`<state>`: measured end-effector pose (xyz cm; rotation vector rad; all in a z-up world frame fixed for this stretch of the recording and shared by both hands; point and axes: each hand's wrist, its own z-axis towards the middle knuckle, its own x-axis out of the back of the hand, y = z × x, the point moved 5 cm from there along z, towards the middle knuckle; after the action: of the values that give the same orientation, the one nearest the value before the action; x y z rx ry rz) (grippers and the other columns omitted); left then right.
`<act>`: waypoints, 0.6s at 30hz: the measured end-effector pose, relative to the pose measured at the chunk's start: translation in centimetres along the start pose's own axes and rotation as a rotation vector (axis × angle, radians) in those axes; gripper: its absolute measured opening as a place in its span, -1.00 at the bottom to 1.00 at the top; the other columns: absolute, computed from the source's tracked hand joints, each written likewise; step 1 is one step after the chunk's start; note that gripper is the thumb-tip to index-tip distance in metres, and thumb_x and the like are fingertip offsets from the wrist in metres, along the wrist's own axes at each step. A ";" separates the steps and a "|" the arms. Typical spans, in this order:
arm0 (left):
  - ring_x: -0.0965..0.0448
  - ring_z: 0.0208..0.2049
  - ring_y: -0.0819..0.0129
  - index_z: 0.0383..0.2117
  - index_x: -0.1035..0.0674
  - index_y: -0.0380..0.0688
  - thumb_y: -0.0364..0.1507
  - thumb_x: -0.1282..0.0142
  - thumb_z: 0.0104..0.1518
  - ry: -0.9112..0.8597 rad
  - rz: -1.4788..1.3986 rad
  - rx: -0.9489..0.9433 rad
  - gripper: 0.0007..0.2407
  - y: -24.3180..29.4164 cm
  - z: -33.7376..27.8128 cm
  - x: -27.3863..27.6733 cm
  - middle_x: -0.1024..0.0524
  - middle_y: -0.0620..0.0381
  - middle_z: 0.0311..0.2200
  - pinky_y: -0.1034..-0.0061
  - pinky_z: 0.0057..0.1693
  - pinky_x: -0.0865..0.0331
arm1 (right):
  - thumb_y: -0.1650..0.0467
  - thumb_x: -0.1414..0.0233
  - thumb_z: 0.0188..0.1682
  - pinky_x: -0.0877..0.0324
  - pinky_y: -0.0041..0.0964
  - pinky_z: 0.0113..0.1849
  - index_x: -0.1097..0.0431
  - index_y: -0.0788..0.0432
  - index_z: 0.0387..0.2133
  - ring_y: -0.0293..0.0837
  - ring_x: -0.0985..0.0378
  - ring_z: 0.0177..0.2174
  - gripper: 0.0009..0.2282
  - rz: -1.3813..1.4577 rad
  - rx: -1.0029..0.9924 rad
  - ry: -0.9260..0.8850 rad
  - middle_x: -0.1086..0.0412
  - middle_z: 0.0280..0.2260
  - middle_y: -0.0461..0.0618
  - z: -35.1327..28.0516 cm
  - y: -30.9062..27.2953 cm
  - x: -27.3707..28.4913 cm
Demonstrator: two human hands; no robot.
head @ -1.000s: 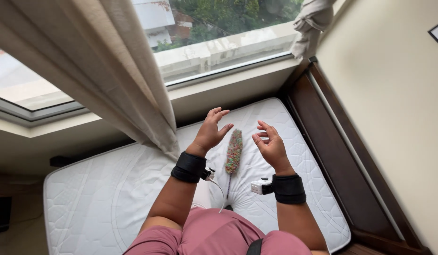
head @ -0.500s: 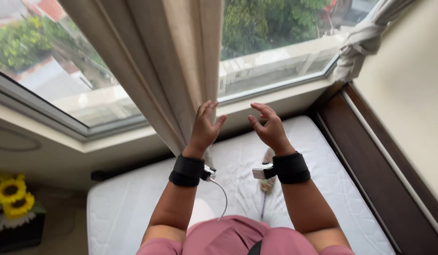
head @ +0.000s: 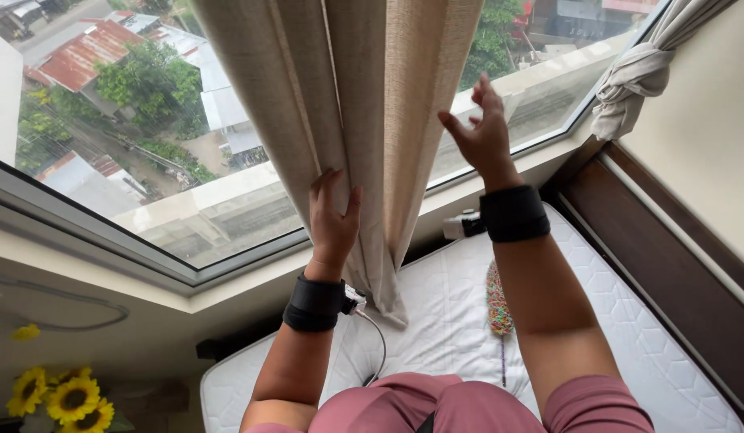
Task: The person gathers and ties back the window curtains to clear the view. They then use a colorful duster to clean the window frame and the surface of the mattress.
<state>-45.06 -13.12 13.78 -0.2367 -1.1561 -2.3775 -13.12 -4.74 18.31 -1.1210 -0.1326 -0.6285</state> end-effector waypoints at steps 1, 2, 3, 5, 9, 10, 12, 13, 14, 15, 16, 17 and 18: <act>-0.43 0.19 -0.02 0.10 -0.49 -0.21 -0.37 -0.25 0.24 0.022 0.025 -0.049 -0.65 0.3 0.4 0.5 -0.41 -0.11 0.15 0.26 0.28 -0.38 | 0.12 -0.33 -0.03 -0.40 -0.08 0.11 0.17 0.25 0.44 0.08 -0.23 0.28 -0.06 -0.019 0.009 0.019 -0.09 0.32 0.32 1.0 -0.2 0.1; -0.44 0.17 -0.02 0.10 -0.49 -0.22 -0.38 -0.26 0.23 0.045 0.050 -0.098 -0.65 0.6 0.7 0.9 -0.44 -0.10 0.11 0.25 0.27 -0.37 | 0.11 -0.35 -0.02 -0.35 -0.03 0.15 0.25 0.26 0.46 0.13 -0.14 0.32 0.00 -0.037 0.019 0.038 0.00 0.36 0.37 2.1 -0.3 0.2; -0.44 0.17 -0.02 0.10 -0.49 -0.22 -0.38 -0.26 0.23 0.042 0.045 -0.101 -0.65 0.4 1.0 1.0 -0.44 -0.10 0.11 0.25 0.27 -0.37 | 0.11 -0.35 -0.02 -0.35 -0.03 0.15 0.25 0.26 0.46 0.13 -0.14 0.32 0.00 -0.041 0.018 0.043 0.00 0.36 0.37 3.3 0.1 -0.1; -0.46 0.11 0.06 0.06 -0.53 -0.19 -0.36 -0.25 0.25 0.077 -0.010 -0.092 -0.69 0.1 1.5 1.5 -0.49 -0.01 0.02 0.29 0.26 -0.38 | 0.16 -0.43 0.01 -0.31 0.04 0.22 0.47 0.33 0.43 0.21 0.04 0.36 0.11 0.136 0.060 0.044 0.20 0.38 0.48 5.7 0.7 -0.6; -0.42 0.19 0.11 0.11 -0.52 -0.08 -0.30 -0.34 0.23 0.314 0.120 -0.172 -0.63 -0.3 2.6 2.7 -0.47 0.17 0.07 0.24 0.35 -0.33 | 0.24 -0.42 -0.10 -0.38 0.00 0.16 0.63 0.31 0.33 0.20 -0.18 0.24 0.16 0.417 0.021 -0.015 -0.03 0.25 0.45 6.1 -2.3 -1.8; -0.32 0.23 0.10 0.20 -0.39 -0.10 -0.22 -0.37 0.18 0.388 0.138 -0.168 -0.48 0.0 3.1 3.3 -0.33 0.12 0.13 0.19 0.37 -0.25 | 0.29 -0.36 -0.11 -0.44 -0.03 0.10 0.42 0.34 0.29 0.17 -0.37 0.15 -0.01 0.393 -0.040 -0.013 -0.23 0.16 0.39 6.5 -1.3 -2.2; -0.22 0.26 0.10 0.29 -0.26 -0.12 -0.15 -0.41 0.14 0.462 0.160 -0.157 -0.32 0.5 4.0 3.9 -0.19 0.07 0.20 0.13 0.38 -0.17 | 0.35 -0.29 -0.13 -0.49 -0.06 0.05 0.21 0.35 0.24 0.14 -0.57 0.06 -0.18 0.369 -0.105 -0.019 -0.43 0.07 0.31 6.3 -0.5 -3.2; -0.11 0.35 0.06 0.35 -0.11 -0.11 -0.15 -0.39 0.12 0.430 0.134 -0.217 -0.23 1.0 4.7 3.6 -0.08 0.03 0.30 0.07 0.43 -0.10 | 0.41 -0.24 -0.11 -0.52 -0.08 0.02 0.01 0.36 0.21 0.10 -0.59 0.01 -0.32 0.286 -0.071 -0.007 -0.46 0.01 0.26 6.0 -1.0 -3.4; 0.01 0.44 0.04 0.42 0.03 -0.09 -0.16 -0.38 0.10 0.398 0.107 -0.277 -0.13 1.5 5.4 3.2 0.02 -0.01 0.39 0.00 0.48 -0.03 | 0.47 -0.19 -0.09 -0.55 -0.09 0.00 -0.18 0.36 0.19 0.07 -0.61 -0.03 -0.45 0.202 -0.036 0.006 -0.49 -0.05 0.20 5.7 -1.5 -3.6; 0.01 0.44 0.04 0.42 0.03 -0.09 -0.16 -0.38 0.10 0.400 0.110 -0.272 -0.13 1.8 5.8 2.7 0.02 -0.01 0.39 0.00 0.48 -0.03 | 0.47 -0.19 -0.09 -0.55 -0.09 0.00 -0.18 0.36 0.19 0.07 -0.61 -0.03 -0.45 0.202 -0.037 0.000 -0.49 -0.05 0.20 5.3 -2.1 -3.9; 0.02 0.46 -0.01 0.44 0.10 -0.08 -0.21 -0.37 0.14 0.350 -0.032 -0.278 -0.12 2.1 6.2 2.0 0.04 -0.14 0.41 0.01 0.50 -0.03 | 0.48 -0.18 -0.07 -0.55 -0.10 -0.02 -0.18 0.33 0.15 0.04 -0.58 -0.04 -0.49 0.198 0.055 -0.038 -0.48 -0.06 0.17 5.0 -3.1 -4.3; 0.02 0.47 -0.06 0.47 0.17 -0.07 -0.26 -0.36 0.17 0.295 -0.170 -0.282 -0.10 2.2 6.6 1.5 0.05 -0.27 0.42 0.01 0.51 -0.03 | 0.49 -0.16 -0.06 -0.55 -0.11 -0.03 -0.18 0.31 0.12 0.01 -0.56 -0.05 -0.53 0.198 0.143 -0.076 -0.47 -0.08 0.13 4.3 -4.1 -4.9; 0.02 0.47 -0.06 0.47 0.17 -0.07 -0.26 -0.36 0.17 0.293 -0.163 -0.277 -0.10 2.1 6.7 1.2 0.05 -0.27 0.42 0.01 0.51 -0.03 | 0.49 -0.16 -0.06 -0.55 -0.11 -0.03 -0.18 0.31 0.12 0.01 -0.56 -0.05 -0.53 0.203 0.139 -0.082 -0.47 -0.08 0.13 4.1 -4.5 -5.5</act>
<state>-45.42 -9.46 19.85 0.1187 -0.7357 -2.6038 -19.16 -0.24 21.52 -1.0112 -0.1288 -0.3873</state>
